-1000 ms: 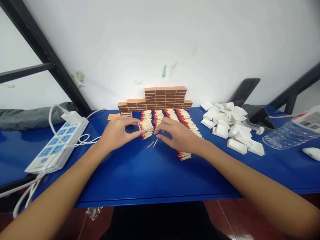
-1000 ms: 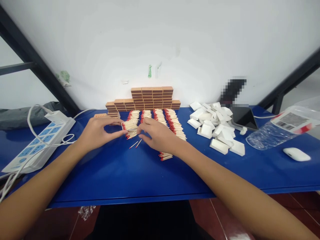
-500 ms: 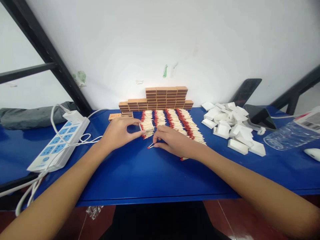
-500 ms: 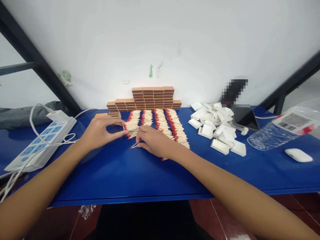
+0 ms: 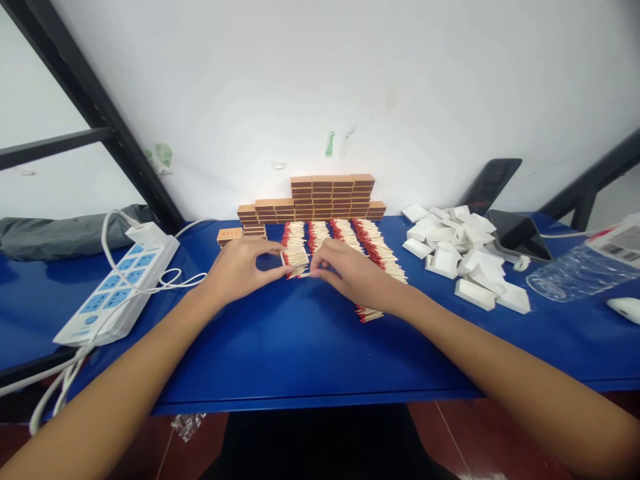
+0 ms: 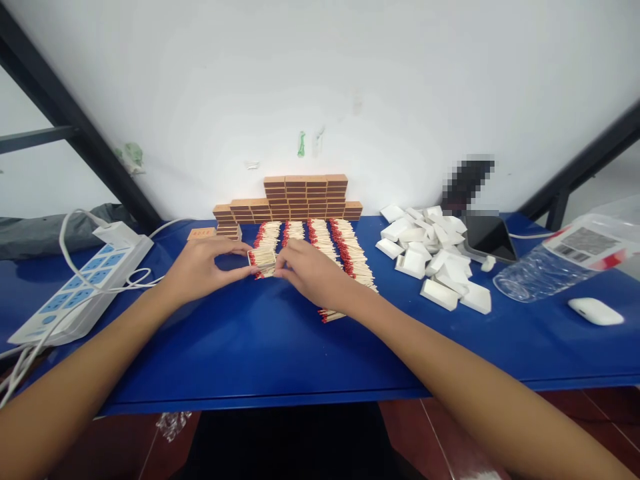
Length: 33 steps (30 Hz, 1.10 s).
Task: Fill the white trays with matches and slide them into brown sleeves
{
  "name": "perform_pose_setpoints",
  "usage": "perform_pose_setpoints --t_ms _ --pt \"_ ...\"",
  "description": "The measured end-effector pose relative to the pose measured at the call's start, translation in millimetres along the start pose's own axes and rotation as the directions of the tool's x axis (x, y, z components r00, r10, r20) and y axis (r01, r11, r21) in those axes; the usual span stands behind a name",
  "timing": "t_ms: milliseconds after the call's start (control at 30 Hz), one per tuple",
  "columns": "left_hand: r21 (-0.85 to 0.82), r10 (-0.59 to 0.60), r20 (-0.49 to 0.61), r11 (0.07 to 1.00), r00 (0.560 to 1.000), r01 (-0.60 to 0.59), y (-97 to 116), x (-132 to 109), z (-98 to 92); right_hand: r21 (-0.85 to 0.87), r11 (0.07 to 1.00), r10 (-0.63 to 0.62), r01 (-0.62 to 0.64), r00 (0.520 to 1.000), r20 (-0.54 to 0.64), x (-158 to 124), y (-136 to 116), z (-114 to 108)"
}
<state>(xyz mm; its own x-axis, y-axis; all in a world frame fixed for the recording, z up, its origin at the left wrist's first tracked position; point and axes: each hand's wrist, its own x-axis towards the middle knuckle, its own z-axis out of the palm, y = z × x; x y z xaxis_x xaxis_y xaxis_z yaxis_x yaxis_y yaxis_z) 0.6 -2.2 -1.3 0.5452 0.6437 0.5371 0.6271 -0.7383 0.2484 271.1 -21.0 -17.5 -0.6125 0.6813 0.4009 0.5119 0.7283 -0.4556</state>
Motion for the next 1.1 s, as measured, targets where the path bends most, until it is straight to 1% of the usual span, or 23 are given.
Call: perform_pose_setpoints --t_ms 67,133,200,333,433,500,567,633,733,800,933,1100 --pt "-0.023 0.011 -0.002 1.0 1.0 -0.012 4.4 -1.3 2.5 -0.025 1.0 0.002 -0.005 0.994 -0.113 1.7 0.4 -1.5" --pt "-0.044 0.024 -0.009 0.999 1.0 -0.024 9.7 -2.6 4.8 -0.047 0.999 -0.001 -0.008 0.984 -0.181 3.0 0.3 0.2" --pt "-0.057 0.039 -0.007 0.998 0.999 -0.039 14.5 -3.5 6.4 -0.07 0.998 -0.01 -0.005 0.978 -0.208 3.7 0.1 3.9" --pt "-0.078 0.058 0.001 0.995 0.998 -0.057 18.4 -3.6 7.3 -0.113 0.994 -0.039 0.015 0.977 -0.21 3.9 -0.1 8.5" --pt "-0.078 0.034 -0.01 0.996 0.999 -0.035 15.0 -2.0 6.0 -0.105 0.994 -0.055 0.03 0.969 -0.239 3.8 -0.7 6.1" --pt "-0.068 0.004 -0.014 0.998 1.0 -0.005 10.4 -0.5 3.7 -0.099 0.995 -0.046 0.019 0.959 -0.28 4.2 -0.5 4.2" --pt "-0.046 -0.023 -0.025 0.999 0.999 0.022 5.1 1.1 0.1 -0.103 0.995 -0.041 0.011 0.955 -0.293 4.8 1.3 4.8" --pt "-0.032 -0.052 -0.053 0.998 0.997 0.05 0.3 2.2 -4.2 -0.116 0.993 -0.053 0.024 0.966 -0.255 5.6 5.0 8.7" --pt "-0.045 -0.093 -0.097 0.995 0.991 0.089 -4.6 2.7 -9.1 -0.141 0.988 -0.076 0.057 0.988 -0.132 7.0 11.4 17.5" --pt "-0.047 -0.105 -0.106 0.994 0.989 0.1 -6.3 2.7 -9.9 -0.151 0.987 -0.073 0.062 0.995 -0.069 7.9 14.0 22.2" --pt "-0.042 -0.114 -0.092 0.993 0.989 0.11 -7.7 2.6 -7.6 -0.164 0.986 -0.036 0.033 0.999 -0.017 9.4 13.3 24.2" --pt "-0.017 -0.08 -0.07 0.997 0.994 0.079 -6.6 2.4 -7.3 -0.161 0.986 -0.03 0.035 0.999 0.034 9.4 9.8 20.3"
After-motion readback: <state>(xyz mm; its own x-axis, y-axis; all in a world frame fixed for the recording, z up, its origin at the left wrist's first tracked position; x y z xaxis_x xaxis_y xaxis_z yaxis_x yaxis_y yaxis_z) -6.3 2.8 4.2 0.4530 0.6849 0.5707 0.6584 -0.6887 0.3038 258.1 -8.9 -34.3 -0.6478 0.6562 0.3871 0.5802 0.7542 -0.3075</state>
